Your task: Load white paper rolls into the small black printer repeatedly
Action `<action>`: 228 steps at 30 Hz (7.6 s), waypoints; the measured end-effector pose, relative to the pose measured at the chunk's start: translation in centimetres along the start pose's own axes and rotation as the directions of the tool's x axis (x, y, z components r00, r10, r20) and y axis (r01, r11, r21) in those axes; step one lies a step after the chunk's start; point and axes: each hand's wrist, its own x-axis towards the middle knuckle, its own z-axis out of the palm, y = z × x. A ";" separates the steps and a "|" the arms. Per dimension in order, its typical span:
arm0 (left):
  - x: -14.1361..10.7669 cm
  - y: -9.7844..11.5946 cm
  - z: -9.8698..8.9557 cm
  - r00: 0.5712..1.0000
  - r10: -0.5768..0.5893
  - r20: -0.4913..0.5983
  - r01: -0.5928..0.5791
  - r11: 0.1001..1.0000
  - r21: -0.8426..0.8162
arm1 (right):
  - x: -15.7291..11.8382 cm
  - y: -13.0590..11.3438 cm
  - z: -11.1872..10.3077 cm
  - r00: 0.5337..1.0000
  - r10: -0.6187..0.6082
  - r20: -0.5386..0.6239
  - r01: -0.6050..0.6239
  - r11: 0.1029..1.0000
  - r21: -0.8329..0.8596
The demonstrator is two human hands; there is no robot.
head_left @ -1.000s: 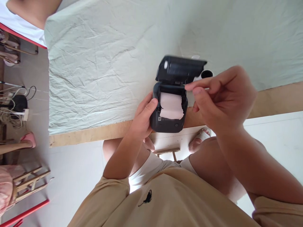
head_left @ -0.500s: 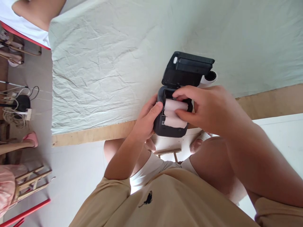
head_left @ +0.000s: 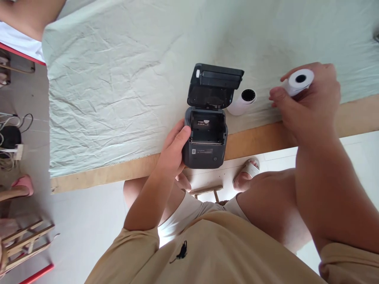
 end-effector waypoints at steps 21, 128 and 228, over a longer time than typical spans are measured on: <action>-0.1 -0.2 0.0 0.999 0.029 -0.016 -0.029 1.000 -0.001 | -0.8 -4.3 4.8 0.973 -0.038 0.227 0.033 0.999 0.026; 0.3 -0.6 0.5 0.988 0.003 -0.153 -0.019 0.995 -0.103 | -2.5 -11.2 4.9 0.991 -0.017 0.134 -0.042 0.904 0.425; -0.2 -0.5 0.4 0.997 0.044 -0.063 -0.046 0.998 -0.031 | -0.5 -6.2 3.6 0.987 0.089 0.133 -0.065 0.983 -0.171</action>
